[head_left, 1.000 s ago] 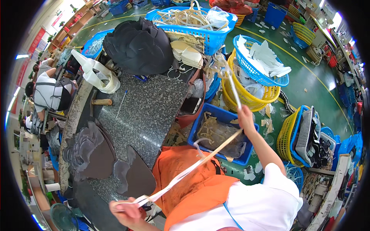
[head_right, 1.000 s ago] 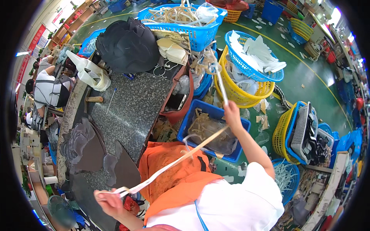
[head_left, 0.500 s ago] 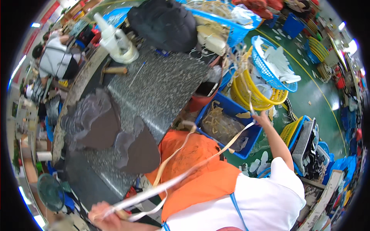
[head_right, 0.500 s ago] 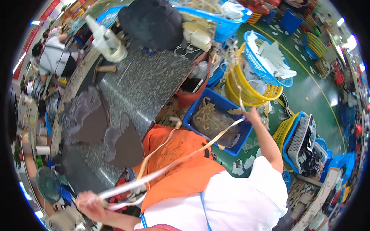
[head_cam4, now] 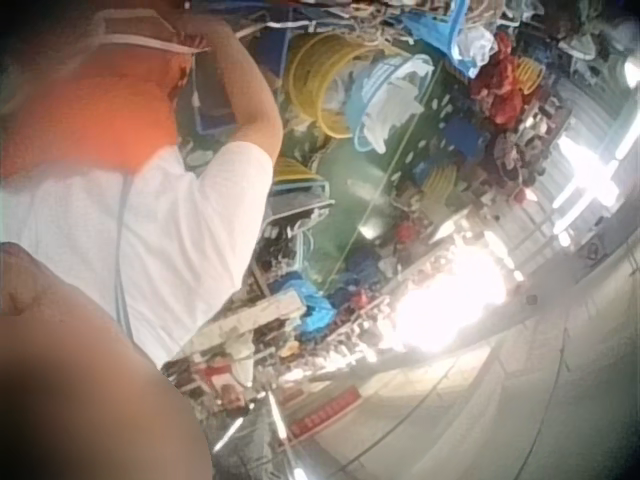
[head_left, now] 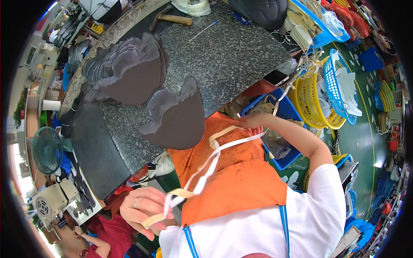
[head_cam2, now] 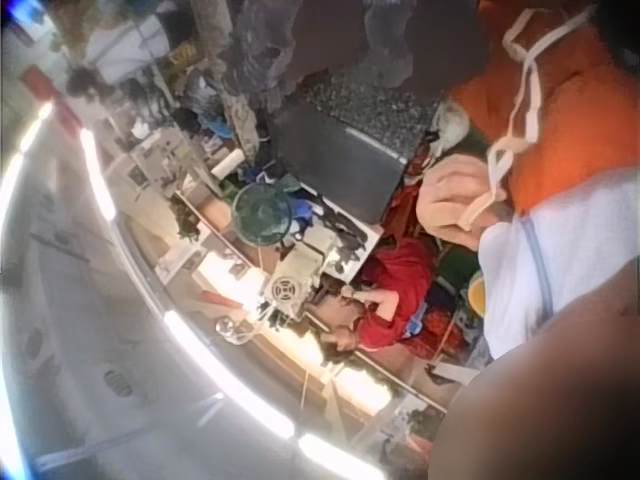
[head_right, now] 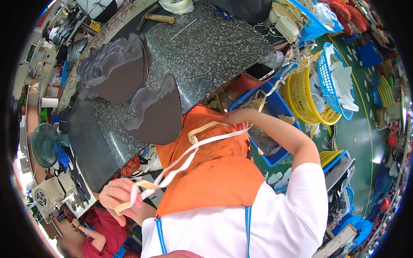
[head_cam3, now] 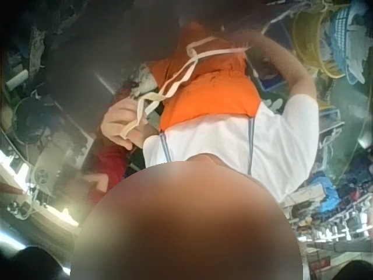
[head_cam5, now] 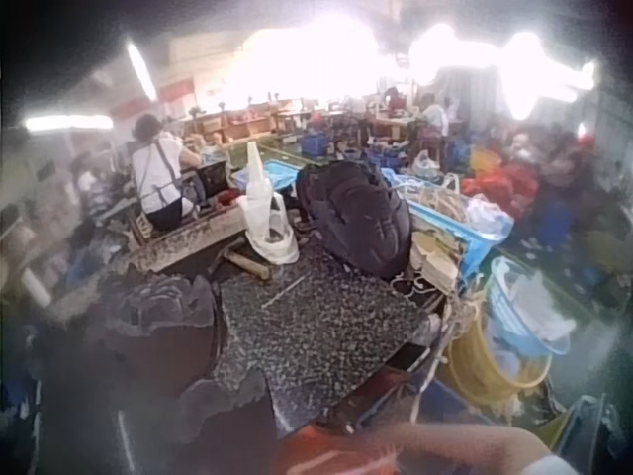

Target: Applying adhesive and assembling shoe upper components at a manufacturing workstation.

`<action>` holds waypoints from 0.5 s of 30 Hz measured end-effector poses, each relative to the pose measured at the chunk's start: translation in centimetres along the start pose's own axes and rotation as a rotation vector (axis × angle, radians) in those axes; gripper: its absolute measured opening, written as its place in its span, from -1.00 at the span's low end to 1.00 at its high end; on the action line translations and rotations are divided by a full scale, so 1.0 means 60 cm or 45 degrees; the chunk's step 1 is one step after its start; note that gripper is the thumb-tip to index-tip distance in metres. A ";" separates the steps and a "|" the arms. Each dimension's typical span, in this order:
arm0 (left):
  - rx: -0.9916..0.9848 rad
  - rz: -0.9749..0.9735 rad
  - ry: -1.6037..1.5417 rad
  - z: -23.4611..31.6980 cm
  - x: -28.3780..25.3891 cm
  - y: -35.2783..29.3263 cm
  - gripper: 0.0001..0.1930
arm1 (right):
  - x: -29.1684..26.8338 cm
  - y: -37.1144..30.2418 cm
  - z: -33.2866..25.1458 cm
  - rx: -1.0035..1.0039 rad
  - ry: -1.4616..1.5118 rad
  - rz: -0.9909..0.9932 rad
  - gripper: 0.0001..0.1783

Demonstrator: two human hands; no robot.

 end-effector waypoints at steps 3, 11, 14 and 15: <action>-0.286 -0.216 0.395 -0.008 0.012 0.018 -0.36 | 0.015 0.078 0.117 0.271 0.038 -0.028 -0.52; -0.899 0.729 0.740 -0.067 -0.042 0.030 -0.74 | -0.147 -0.418 0.122 -1.043 0.771 2.422 -0.83; -0.719 0.317 0.275 -0.178 0.039 0.132 -0.50 | -0.073 -0.509 -0.104 -1.361 -0.029 2.102 -0.85; -0.696 0.337 0.093 -0.212 0.068 0.154 -0.40 | -0.028 -0.479 -0.191 -1.342 -0.556 1.872 -0.82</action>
Point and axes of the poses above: each hand's wrist, its own y-axis towards the middle knuckle, its own x-axis out of the palm, z = x × y, the point moved 7 cm from there along y, towards the middle knuckle, and after that the axes turned 8 degrees about y, right-handed, at the moved point
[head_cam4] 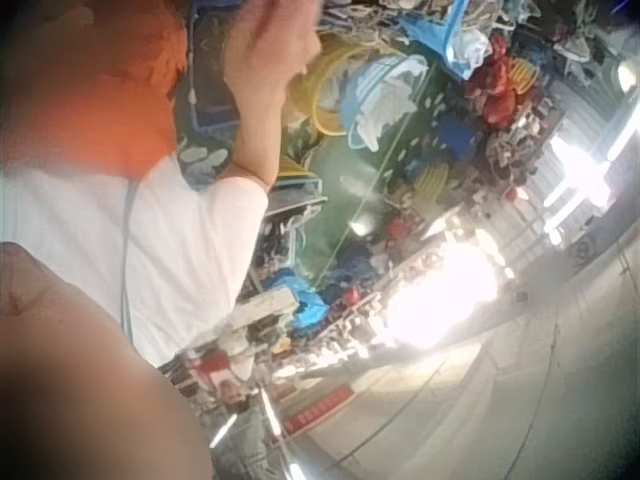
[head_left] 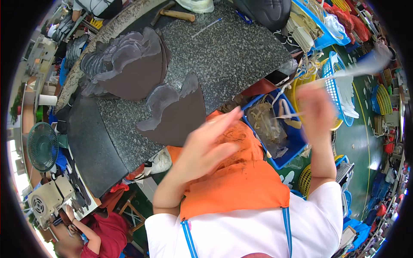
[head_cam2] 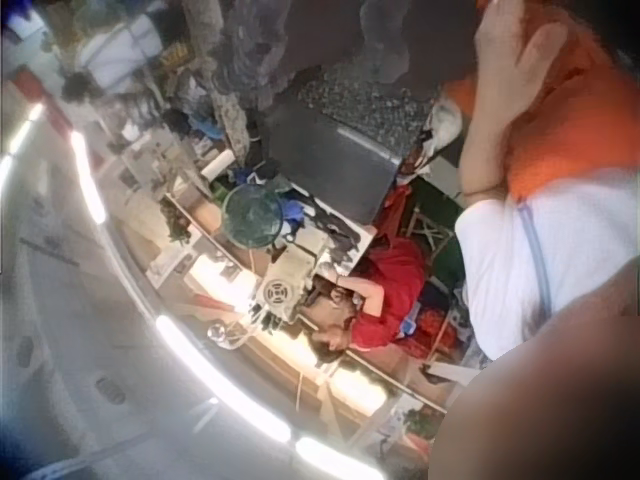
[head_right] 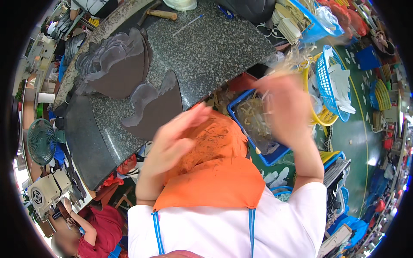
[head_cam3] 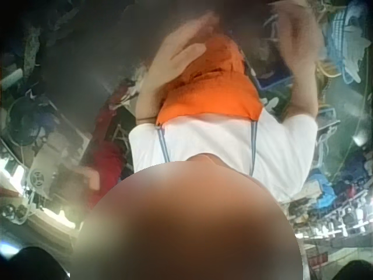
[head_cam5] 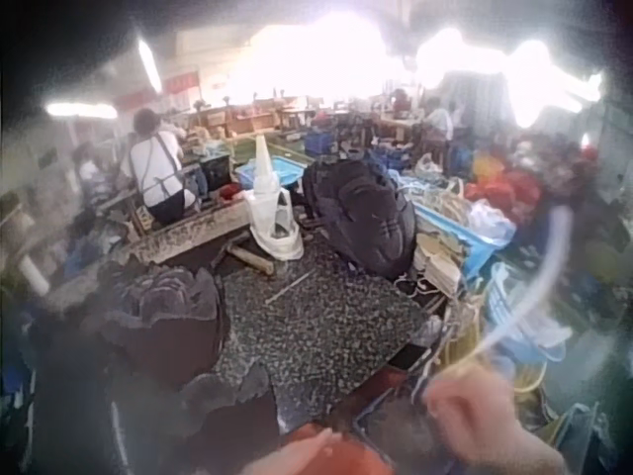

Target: Applying adhesive and assembling shoe upper components at a manufacturing workstation.

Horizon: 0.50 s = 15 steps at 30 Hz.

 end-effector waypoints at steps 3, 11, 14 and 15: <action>-0.041 0.207 -0.689 -0.003 0.019 0.026 -0.65 | 0.135 0.014 -0.112 -0.463 0.095 -0.582 -0.82; 0.063 0.891 -1.049 -0.094 -0.186 -0.087 -0.62 | 0.206 -0.027 -0.067 0.387 0.696 -0.859 -0.67; 0.192 1.255 -0.896 -0.090 -0.295 -0.138 -0.64 | 0.218 -0.075 0.011 0.514 0.842 -1.197 -0.83; 0.165 1.312 -0.748 -0.095 -0.327 -0.155 -0.64 | 0.208 -0.092 0.038 0.606 0.899 -1.283 -0.82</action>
Point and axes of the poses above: each hand's wrist, its own y-axis towards the middle knuckle, its own x-axis out of the palm, z = x × y, the point moved 7 cm from there along y, towards the middle knuckle, and after that the axes turned 8 degrees about y, right-handed, at the moved point
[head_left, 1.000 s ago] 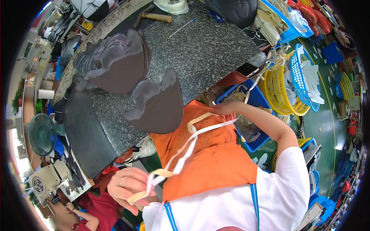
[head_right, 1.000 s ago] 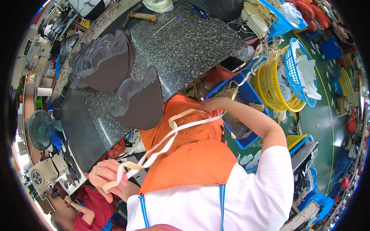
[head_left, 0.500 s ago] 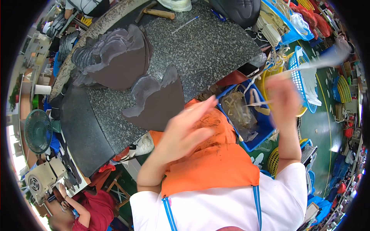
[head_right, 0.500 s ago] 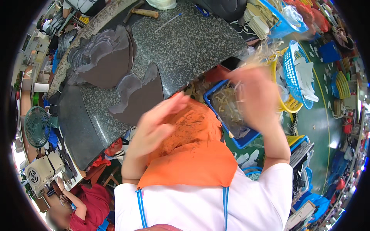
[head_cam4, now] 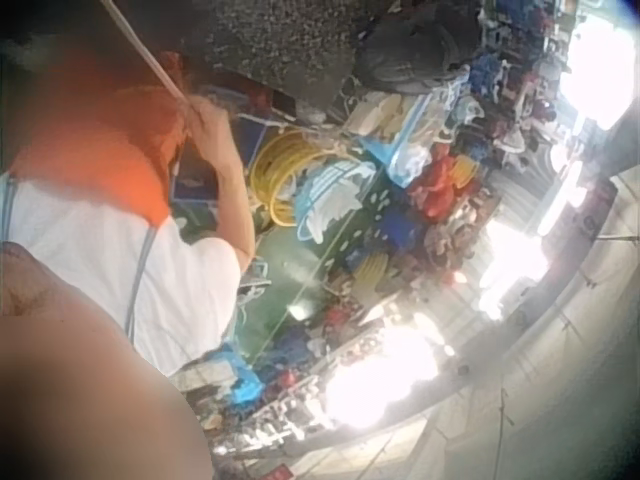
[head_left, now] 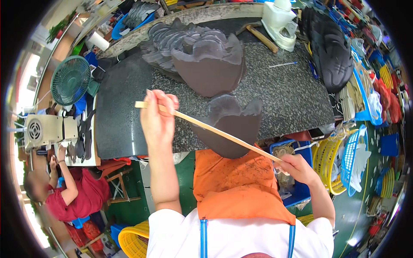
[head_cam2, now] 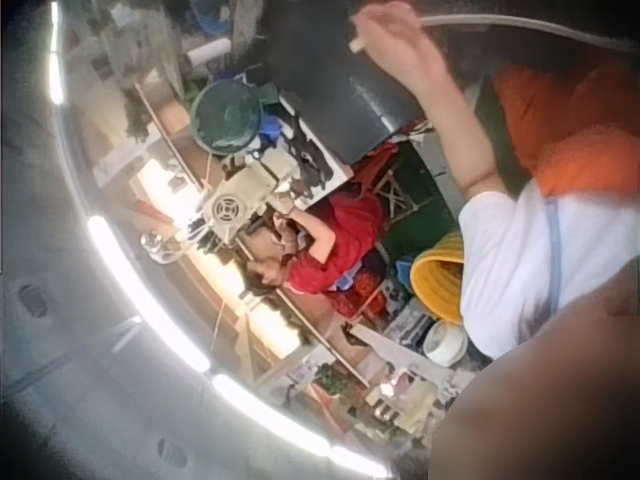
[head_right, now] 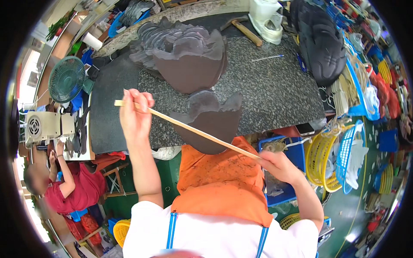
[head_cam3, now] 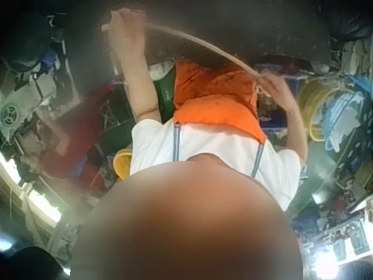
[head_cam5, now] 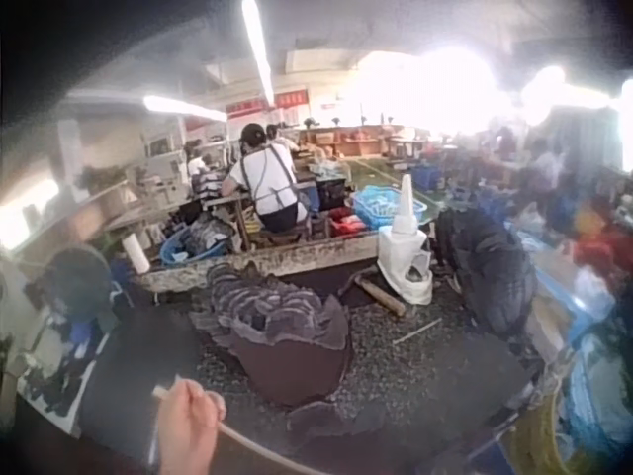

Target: Applying adhesive and assembling shoe upper components at a manufacturing workstation.

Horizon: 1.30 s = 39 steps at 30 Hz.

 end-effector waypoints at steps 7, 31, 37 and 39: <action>-0.103 0.120 0.001 0.056 -0.128 0.074 -0.68 | -0.126 -0.294 0.388 1.079 0.273 -0.256 -0.64; 0.121 -0.503 1.602 -0.119 0.167 -0.100 -0.43 | 0.054 0.185 -0.259 -0.779 -0.820 0.161 -0.84; 0.203 -0.418 1.641 -0.109 0.158 -0.085 -0.36 | 0.032 0.210 -0.238 -0.728 -0.753 0.200 -0.90; 0.294 -0.230 1.513 -0.066 0.140 -0.083 -0.37 | 0.019 0.215 -0.229 -0.643 -0.669 0.273 -0.94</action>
Point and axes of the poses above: each hand's wrist, its own y-axis towards the middle knuckle, its own x-axis out of the palm, z = x × y, the point moved 7 cm from there along y, towards the middle knuckle, and after that the axes turned 8 degrees about y, right-handed, at the moved point
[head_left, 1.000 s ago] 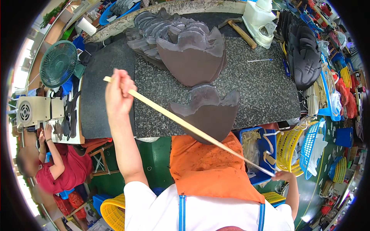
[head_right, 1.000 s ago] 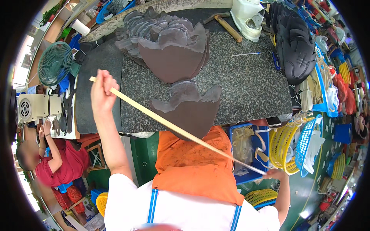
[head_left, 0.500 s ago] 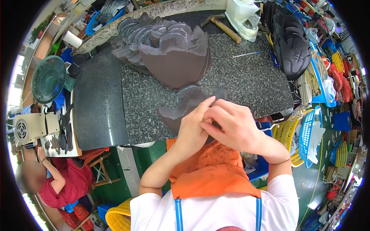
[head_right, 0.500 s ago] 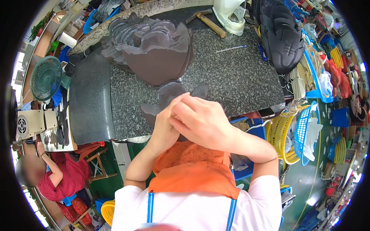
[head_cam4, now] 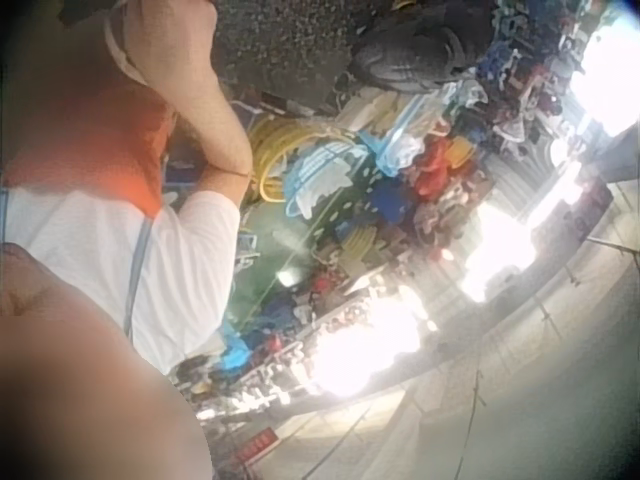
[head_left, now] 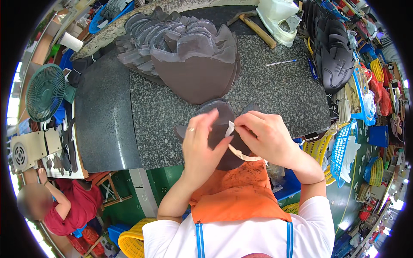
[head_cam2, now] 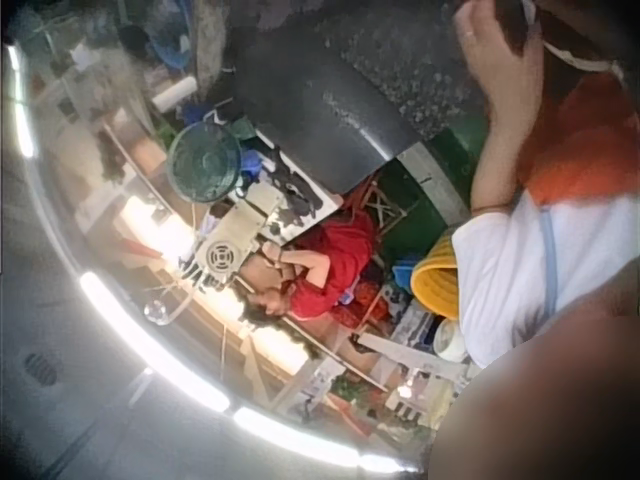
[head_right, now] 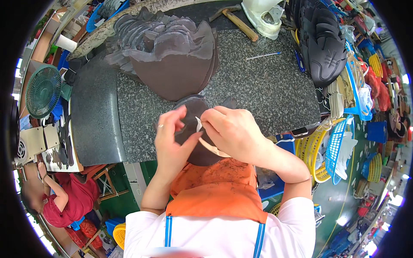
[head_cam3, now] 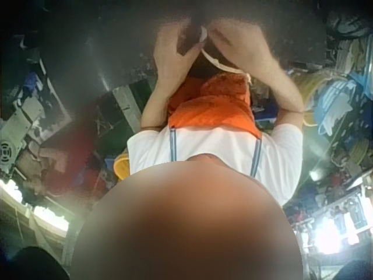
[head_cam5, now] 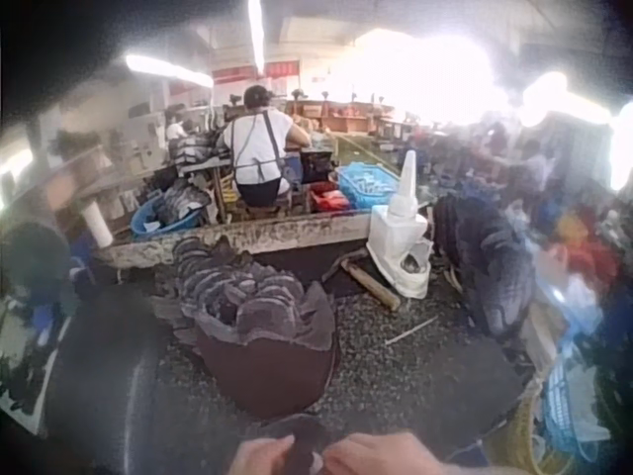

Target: Applying adhesive and assembling shoe upper components at a manufacturing workstation.

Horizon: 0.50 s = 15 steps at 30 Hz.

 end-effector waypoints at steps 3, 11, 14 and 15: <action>0.023 0.025 -0.152 0.001 -0.006 -0.014 -0.73 | 0.007 0.004 0.010 0.064 0.247 -0.063 -0.92; -0.066 -0.074 -0.218 -0.003 -0.002 -0.012 -0.89 | 0.023 0.004 0.013 0.091 0.314 -0.207 -0.93; -0.179 -0.111 -0.323 -0.009 0.005 -0.010 -0.93 | 0.031 0.005 0.015 0.096 0.255 -0.211 -0.96; -0.182 -0.111 -0.323 -0.012 0.007 -0.012 -0.93 | 0.031 0.006 0.014 0.084 0.229 -0.191 -0.94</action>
Point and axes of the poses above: each hand's wrist, its own y-axis towards the middle knuckle, its own x-axis out of the palm, z = x × y, the point moved 7 cm from there along y, towards the middle knuckle, and after that the axes turned 8 degrees about y, right-handed, at the moved point
